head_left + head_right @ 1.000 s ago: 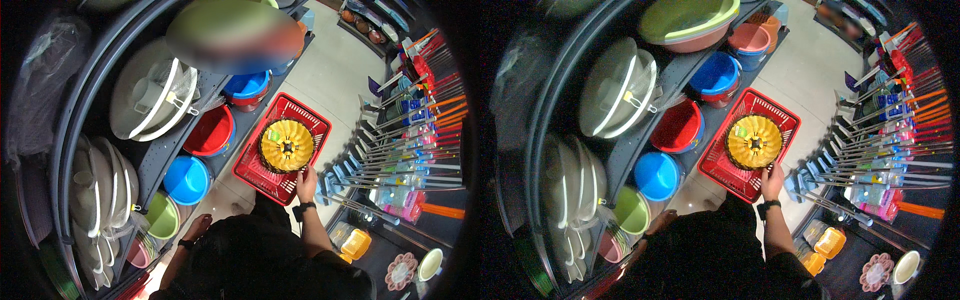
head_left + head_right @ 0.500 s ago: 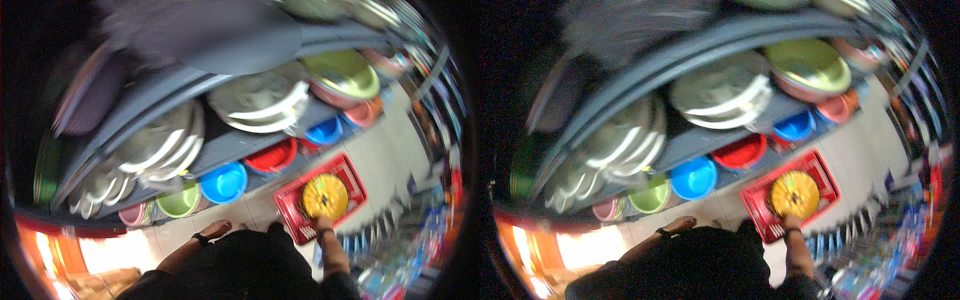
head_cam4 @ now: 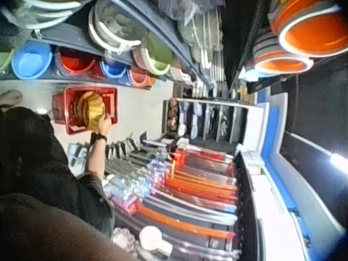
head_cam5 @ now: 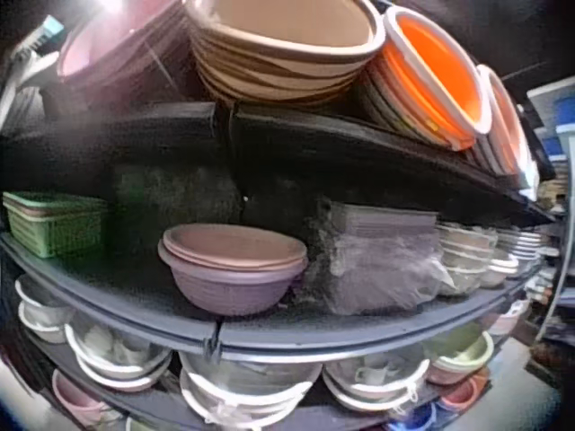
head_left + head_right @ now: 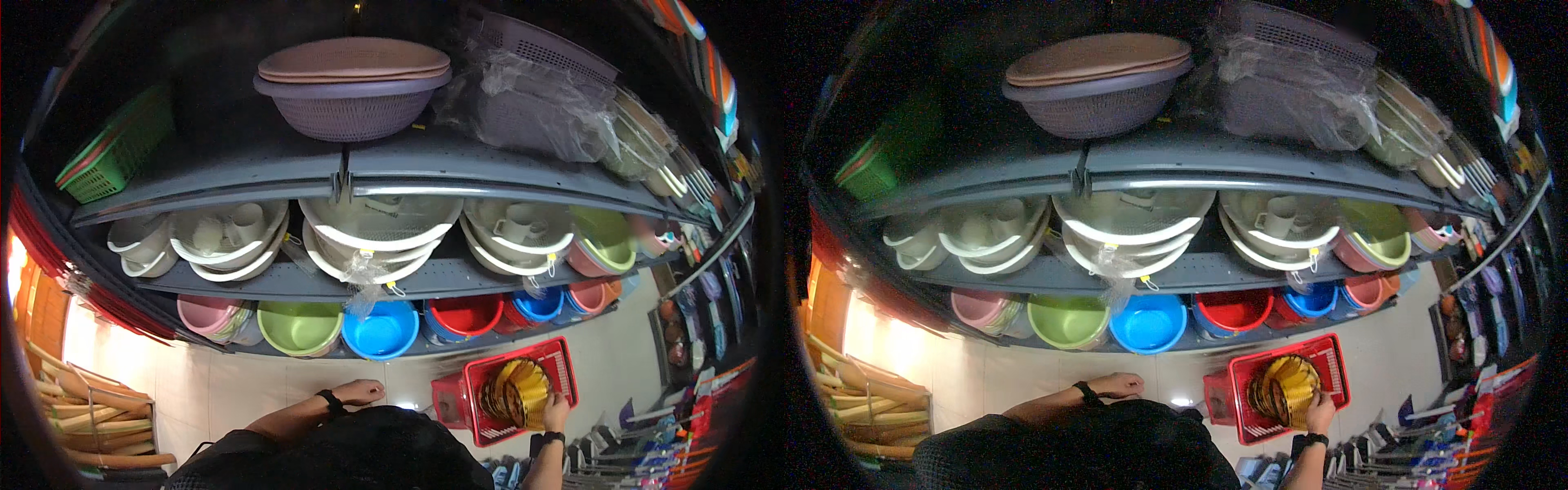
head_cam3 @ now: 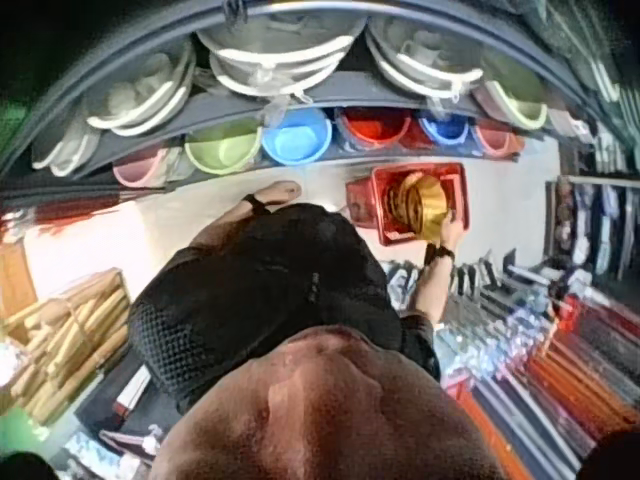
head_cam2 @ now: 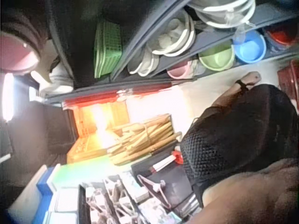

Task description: The person repeatedly picks up green, pink, and yellow plastic baskets from a shelf, places them into a red shopping basket on the floor, and then returns them to the shelf. The person handles the baskets one at a time, stacking them in the red basket before restacking them on the shelf.

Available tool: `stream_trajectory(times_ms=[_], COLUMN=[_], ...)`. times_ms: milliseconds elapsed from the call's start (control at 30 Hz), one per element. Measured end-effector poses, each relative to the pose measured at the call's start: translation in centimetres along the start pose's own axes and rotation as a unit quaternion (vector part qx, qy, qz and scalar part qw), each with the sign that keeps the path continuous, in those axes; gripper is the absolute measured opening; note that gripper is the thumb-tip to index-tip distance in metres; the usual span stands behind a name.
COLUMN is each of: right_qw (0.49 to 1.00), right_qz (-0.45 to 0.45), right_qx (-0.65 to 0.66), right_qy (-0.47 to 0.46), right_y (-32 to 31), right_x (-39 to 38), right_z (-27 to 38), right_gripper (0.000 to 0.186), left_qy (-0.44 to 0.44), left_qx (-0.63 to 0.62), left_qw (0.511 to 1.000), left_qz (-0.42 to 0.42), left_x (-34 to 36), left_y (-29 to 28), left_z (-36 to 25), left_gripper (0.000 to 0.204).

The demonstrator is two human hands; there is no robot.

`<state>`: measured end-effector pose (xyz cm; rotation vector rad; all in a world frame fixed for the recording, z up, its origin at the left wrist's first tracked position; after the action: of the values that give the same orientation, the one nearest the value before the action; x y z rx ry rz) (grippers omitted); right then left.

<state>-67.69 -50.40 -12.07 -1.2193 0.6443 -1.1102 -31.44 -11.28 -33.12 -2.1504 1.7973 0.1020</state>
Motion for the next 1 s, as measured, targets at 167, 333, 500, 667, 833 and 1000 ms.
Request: stream_trajectory(times_ms=[167,333,500,667,833,1000], right_qw=[0.95,0.912,0.841,0.879,0.924,0.822], right_qz=[0.01,0.039,0.079,0.09,0.114,0.089], right_qx=[0.307,0.396,0.526,0.469,0.276,0.2], right_qy=[0.059,0.096,0.1,-0.017,-0.24,-0.525], right_y=[-5.0,-7.3,-7.0,-7.6,-11.2,-11.6], right_x=[-1.9,-3.3,-3.8,-3.9,-6.9,-8.7], right_z=[1.7,7.2,7.7,12.3,18.5,23.4], right_gripper=[0.035,0.035,0.028,0.019,0.026,0.027], left_qy=[-0.006,0.044,0.045,-0.001,-0.023,-0.039], left_qx=[-0.09,-0.098,-0.095,-0.201,-0.374,-0.431], left_qw=[0.996,0.993,0.992,0.978,0.924,0.896], left_qz=[-0.014,-0.056,-0.068,-0.059,-0.072,-0.101], left_x=[-2.3,-2.8,-3.8,-3.7,-3.8,-6.4], left_y=[-0.6,-1.6,-1.4,-1.0,0.1,1.0], left_z=[-5.0,-9.4,-15.8,-19.1,-23.4,-24.8], left_gripper=[0.037,0.042,0.04,0.05,0.074,0.088])
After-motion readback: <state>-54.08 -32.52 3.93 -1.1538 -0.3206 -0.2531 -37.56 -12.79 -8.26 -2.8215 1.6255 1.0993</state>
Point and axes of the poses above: each hand's wrist, its own x-axis towards the middle knuckle, its own y-axis out of the palm, z = x × y, the point moved 2 cm from there along x, towards the middle knuckle, and after that the axes turned 8 degrees about -x, right-handed, at the moved point
